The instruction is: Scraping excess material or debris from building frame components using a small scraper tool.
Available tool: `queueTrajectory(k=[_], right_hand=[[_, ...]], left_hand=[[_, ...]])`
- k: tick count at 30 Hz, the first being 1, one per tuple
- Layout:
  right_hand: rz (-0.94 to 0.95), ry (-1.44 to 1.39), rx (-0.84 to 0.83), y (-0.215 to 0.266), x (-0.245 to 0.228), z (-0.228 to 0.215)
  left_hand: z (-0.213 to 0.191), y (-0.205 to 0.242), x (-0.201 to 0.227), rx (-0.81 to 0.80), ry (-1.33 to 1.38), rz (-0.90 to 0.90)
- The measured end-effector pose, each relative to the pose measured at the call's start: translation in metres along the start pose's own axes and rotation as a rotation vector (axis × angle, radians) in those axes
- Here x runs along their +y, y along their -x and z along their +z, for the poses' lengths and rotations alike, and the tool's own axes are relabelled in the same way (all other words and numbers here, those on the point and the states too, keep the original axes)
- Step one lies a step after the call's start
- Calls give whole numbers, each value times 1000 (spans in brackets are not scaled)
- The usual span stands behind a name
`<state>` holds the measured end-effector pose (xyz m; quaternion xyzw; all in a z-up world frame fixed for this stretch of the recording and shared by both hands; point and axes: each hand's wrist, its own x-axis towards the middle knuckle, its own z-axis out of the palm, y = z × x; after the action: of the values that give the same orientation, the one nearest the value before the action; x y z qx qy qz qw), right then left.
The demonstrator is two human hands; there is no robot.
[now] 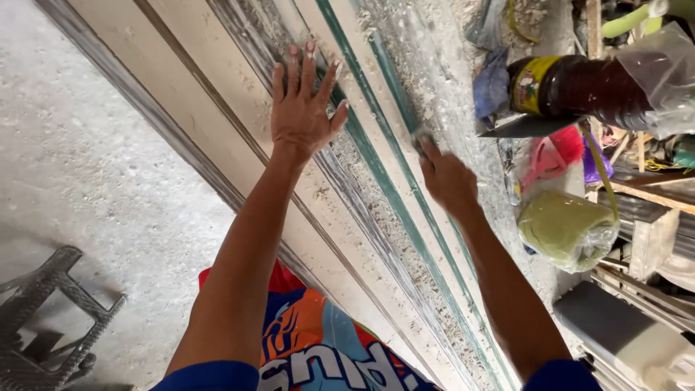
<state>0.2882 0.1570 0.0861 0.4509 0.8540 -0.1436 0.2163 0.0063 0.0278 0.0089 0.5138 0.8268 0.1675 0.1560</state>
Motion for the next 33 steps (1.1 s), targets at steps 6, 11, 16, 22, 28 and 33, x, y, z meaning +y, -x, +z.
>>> queueTrajectory(k=[6,11,16,22,28,33], right_hand=[[-119,22,-62,-105,-114,-87],[-251,63,15,-114,-98,-78],[-160,191,-65,-92,-83,-70],[-264,151,-30,-167,-145,-112],[-196,188,-55,-110,-112,-93],[-211,204,41,-125,-117,-83]], left_hand=[[-4,-6,2,11,-13,-10],[-1,-6,-2,29,-22,15],[2,-8,-3,120,17,27],[5,-5,-4,83,-6,33],[6,-9,-3,119,20,40],[5,0,-1,139,13,50]])
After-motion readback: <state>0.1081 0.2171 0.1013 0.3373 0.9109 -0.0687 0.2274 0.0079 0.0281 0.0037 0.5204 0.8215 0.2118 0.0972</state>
